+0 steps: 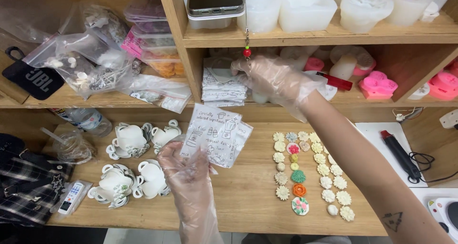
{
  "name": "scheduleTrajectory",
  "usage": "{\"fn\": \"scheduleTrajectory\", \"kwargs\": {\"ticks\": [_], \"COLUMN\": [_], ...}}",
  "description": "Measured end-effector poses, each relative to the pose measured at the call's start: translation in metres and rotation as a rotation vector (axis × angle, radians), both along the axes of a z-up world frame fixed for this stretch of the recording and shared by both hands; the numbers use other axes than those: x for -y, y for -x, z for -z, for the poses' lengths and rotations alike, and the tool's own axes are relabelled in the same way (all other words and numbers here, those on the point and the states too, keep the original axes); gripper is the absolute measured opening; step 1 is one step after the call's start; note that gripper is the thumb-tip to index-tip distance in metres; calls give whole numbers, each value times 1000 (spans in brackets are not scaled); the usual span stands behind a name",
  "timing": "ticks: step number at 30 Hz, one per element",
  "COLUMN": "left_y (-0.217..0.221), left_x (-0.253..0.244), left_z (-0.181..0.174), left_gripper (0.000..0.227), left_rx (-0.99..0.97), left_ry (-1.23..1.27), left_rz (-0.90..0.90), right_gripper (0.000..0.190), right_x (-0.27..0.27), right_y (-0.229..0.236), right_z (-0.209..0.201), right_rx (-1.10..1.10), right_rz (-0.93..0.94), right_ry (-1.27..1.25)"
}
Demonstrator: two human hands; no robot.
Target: The person wraps small floral-shaped wax figures in small bags while wearing gloves.
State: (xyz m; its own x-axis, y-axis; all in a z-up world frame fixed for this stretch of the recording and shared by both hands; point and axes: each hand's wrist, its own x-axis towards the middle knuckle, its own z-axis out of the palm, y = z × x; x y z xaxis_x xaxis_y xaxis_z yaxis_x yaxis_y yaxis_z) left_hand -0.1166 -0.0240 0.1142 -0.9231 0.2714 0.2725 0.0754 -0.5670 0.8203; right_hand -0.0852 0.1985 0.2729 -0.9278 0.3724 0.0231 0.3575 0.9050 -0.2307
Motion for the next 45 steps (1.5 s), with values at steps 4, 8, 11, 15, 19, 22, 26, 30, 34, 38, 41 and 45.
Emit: {"fn": "scheduleTrajectory", "kwargs": {"ticks": [4,8,11,15,19,22,26,30,34,38,41,45], "left_y": [5,10,11,16,22,27,19,17,26,25,28,36], "left_x": [-4,-15,-21,-29,-36,-43,-59,-81,-118,-144,-152,-153], "left_z": [2,-8,-28,-40,-41,-47,-81,-99,-76,-57,-52,-59], "left_gripper": [52,52,51,52,51,47,46,45,43,49,48,41], "left_rx": [7,-62,-182,-202,-206,-305,-453,-443,-480,-551,-555,-515], "left_ry": [-11,15,82,145,62,-59,129,368,343,364,378,444], "left_rz": [27,38,-11,-69,-49,-67,-183,-263,-477,-740,-759,-657], "right_gripper": [35,41,37,23,25,36,45,43,36,30,37,58], "right_x": [-32,-35,-22,19,-2,-42,-40,-47,-56,-65,-48,-28], "right_y": [17,18,10,-19,-22,-26,-51,-78,-92,-92,-88,-78], "right_z": [30,32,17,-29,-15,17,7,11,34,51,36,20], "right_rx": [103,50,-14,-27,-5,-235,-360,-244,-326,-348,-289,-266], "right_rz": [14,-104,-98,78,152,2,45,296,204,4,12,60], "right_ry": [-50,-326,-305,37,157,-19,-157,-74,-223,-414,-368,-94]}}
